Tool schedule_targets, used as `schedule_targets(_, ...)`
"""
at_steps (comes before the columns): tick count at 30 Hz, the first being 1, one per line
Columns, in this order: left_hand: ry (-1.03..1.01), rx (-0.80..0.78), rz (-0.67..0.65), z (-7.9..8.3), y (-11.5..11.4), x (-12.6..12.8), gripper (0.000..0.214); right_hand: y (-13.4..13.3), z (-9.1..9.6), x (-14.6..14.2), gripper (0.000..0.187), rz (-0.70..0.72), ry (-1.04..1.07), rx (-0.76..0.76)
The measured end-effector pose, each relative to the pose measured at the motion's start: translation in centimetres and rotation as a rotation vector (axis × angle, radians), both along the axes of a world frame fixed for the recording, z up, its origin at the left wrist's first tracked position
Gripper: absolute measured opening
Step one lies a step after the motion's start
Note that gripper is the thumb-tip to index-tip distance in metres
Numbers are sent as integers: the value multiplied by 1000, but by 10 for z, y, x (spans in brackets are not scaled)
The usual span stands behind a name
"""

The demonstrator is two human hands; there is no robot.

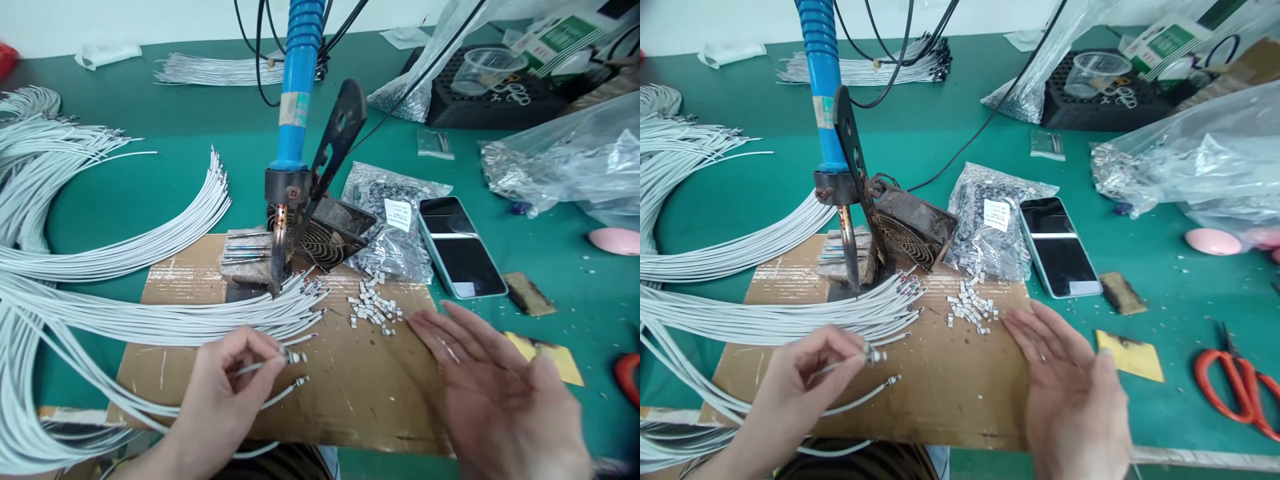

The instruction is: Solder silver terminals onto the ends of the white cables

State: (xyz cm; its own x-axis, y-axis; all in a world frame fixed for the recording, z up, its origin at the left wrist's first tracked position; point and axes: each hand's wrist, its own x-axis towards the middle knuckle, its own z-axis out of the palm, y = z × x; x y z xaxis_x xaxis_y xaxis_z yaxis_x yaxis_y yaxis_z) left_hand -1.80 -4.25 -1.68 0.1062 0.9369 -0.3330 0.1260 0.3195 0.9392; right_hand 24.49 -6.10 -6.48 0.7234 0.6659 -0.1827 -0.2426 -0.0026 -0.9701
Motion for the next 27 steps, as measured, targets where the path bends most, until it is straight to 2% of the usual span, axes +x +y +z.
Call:
schedule_targets(4,69,131,-319,-8,-19,-11,14,-5,-19,-12,51,98,-72,-9)
schedule_targets(7,74,225,-377,-13,-34,-28,16,-5,-23,-25,52,181,-58,-7)
schedule_targets(10,220,310,-281,-24,-46,-47,15,-6,-22,-31,51,202,-50,-3)
schedule_targets(14,766,706,-2,-45,-45,-75,20,-8,-23,-32,51,186,-64,26)
schedule_targets(16,1034,842,34,-52,-37,-90,19,-10,-23,-32,51,199,-65,41)
schedule_targets(19,1186,1002,-125,-52,-21,-109,10,-10,-22,-32,50,210,-70,65)
schedule_targets(21,1170,1120,-282,-49,-13,-120,13,-11,-21,-32,50,208,-80,71)
schedule_targets(23,1143,1176,-385,-46,-8,-126,18,-11,-19,-30,50,204,-95,66)
schedule_targets(25,1142,1177,-427,-42,-6,-128,20,-12,-18,-28,47,204,-181,15)
schedule_targets(27,1149,1173,-436,-39,-5,-128,20,-13,-16,-26,39,229,-385,-83)
